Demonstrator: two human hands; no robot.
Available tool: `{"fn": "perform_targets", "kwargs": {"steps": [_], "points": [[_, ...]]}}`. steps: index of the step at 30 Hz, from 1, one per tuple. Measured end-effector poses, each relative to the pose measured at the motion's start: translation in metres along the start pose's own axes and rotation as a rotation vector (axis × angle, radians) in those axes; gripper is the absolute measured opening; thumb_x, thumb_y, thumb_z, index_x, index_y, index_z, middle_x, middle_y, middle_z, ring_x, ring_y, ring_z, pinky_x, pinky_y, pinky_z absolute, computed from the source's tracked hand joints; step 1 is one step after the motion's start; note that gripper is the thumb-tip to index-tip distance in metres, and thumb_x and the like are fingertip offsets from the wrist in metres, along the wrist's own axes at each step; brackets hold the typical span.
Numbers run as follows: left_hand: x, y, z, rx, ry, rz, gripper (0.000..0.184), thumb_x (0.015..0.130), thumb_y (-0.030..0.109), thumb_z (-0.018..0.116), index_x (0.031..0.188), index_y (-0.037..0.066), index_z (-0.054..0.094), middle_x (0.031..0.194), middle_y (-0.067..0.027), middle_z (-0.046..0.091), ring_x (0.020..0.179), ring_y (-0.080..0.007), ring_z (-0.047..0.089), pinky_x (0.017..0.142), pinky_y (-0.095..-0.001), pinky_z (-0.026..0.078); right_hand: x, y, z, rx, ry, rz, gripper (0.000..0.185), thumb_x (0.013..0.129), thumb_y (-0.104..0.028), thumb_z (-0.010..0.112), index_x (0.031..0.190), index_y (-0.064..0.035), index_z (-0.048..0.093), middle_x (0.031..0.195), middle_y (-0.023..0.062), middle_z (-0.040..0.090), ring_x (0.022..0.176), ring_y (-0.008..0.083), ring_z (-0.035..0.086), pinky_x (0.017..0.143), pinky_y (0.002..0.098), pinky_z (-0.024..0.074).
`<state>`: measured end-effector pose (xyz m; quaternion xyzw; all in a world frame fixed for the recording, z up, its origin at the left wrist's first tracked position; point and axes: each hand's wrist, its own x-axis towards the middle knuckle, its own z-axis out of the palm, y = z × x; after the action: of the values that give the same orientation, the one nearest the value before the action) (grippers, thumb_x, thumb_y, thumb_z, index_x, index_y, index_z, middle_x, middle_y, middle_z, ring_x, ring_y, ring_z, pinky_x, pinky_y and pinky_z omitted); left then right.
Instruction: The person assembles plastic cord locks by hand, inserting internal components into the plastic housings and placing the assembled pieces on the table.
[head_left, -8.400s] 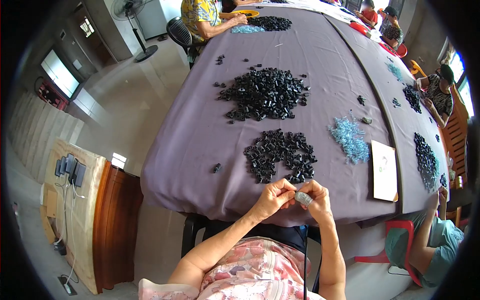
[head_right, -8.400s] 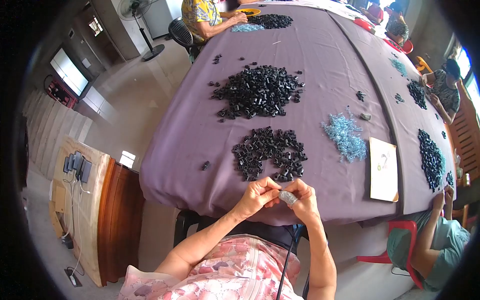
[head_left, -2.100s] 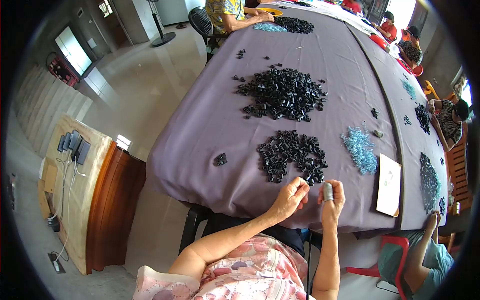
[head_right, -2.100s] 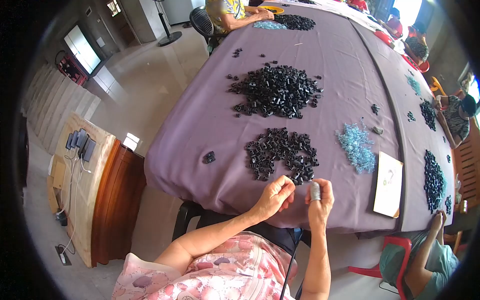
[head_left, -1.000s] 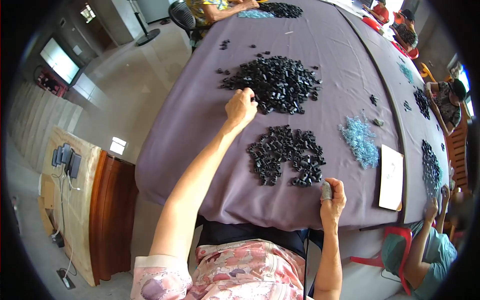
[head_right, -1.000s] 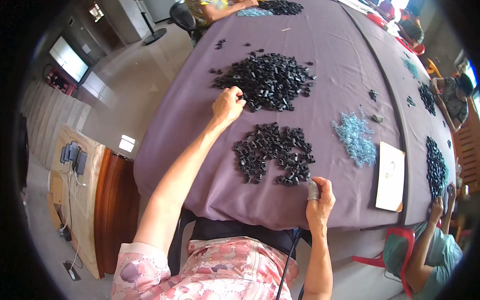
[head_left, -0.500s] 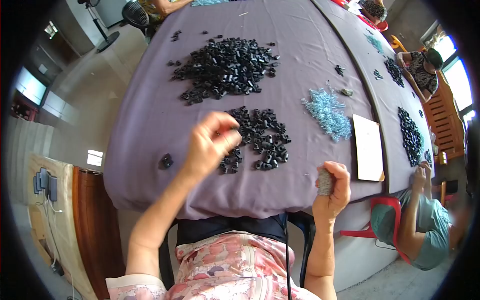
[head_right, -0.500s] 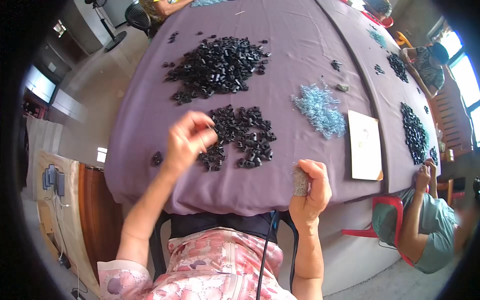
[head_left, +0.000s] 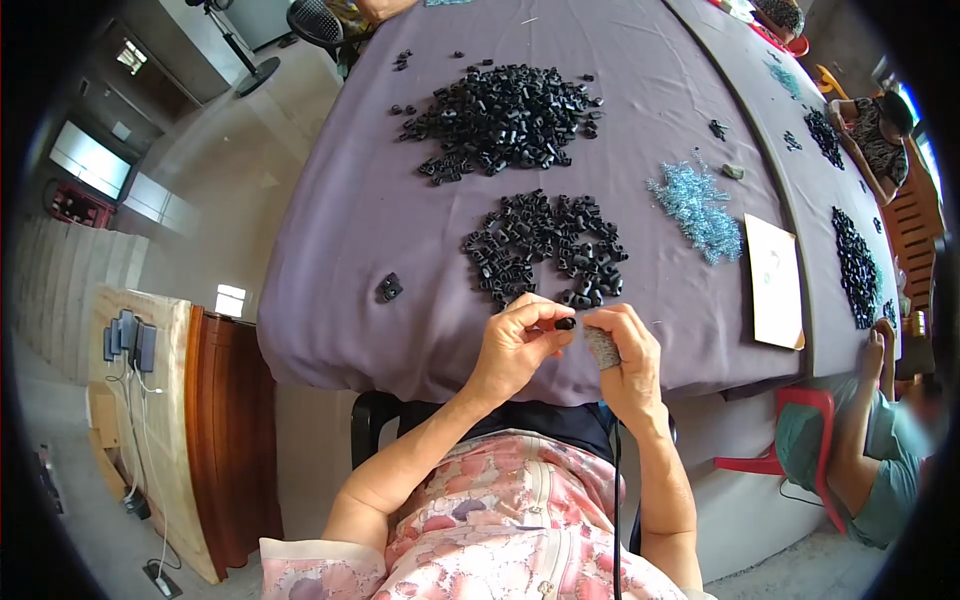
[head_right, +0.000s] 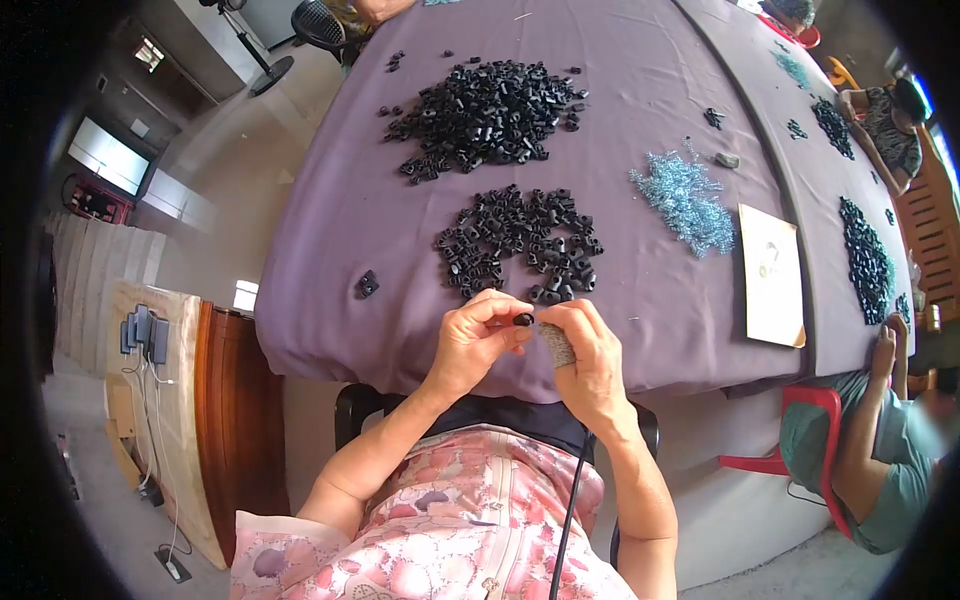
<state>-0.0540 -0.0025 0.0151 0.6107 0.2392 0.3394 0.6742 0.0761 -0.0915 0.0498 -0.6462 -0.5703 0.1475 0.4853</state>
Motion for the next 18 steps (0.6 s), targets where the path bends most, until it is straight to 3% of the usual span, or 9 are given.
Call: {"fn": "perform_targets", "kwargs": {"steps": [10,14,18], "points": [[-0.011,-0.013,-0.007,-0.019,-0.016,-0.046,0.020,0.075,-0.007,0.065,0.093,-0.002,0.065,0.091,-0.0038,0.058,0.070,-0.0094,0.059,0.060,-0.0215,0.051,-0.005,0.007,0.008,-0.059,-0.111,-0.059,0.038,0.062,0.011,0.051,0.096,-0.0044,0.058,0.087,0.0134,0.055,0.076,0.0327,0.057,0.065,0.0374,0.0476],[-0.013,-0.017,-0.011,-0.168,0.034,-0.095,0.015,0.077,-0.002,0.066,0.092,-0.002,0.064,0.085,-0.0018,0.060,0.066,-0.0080,0.059,0.058,-0.0206,0.050,-0.009,0.004,0.026,-0.026,-0.019,-0.065,0.043,0.064,0.010,0.056,0.103,-0.0058,0.059,0.088,0.0119,0.056,0.076,0.0298,0.058,0.066,0.0359,0.0490],[-0.011,-0.014,-0.024,-0.179,0.080,-0.076,0.014,0.079,0.002,0.065,0.093,0.000,0.062,0.083,-0.0008,0.060,0.067,-0.0067,0.057,0.059,-0.0208,0.049,-0.011,0.002,0.040,-0.091,-0.080,-0.126,0.059,0.064,0.010,0.059,0.119,-0.0087,0.054,0.096,0.0142,0.054,0.084,0.0308,0.057,0.069,0.0366,0.0492]]}}
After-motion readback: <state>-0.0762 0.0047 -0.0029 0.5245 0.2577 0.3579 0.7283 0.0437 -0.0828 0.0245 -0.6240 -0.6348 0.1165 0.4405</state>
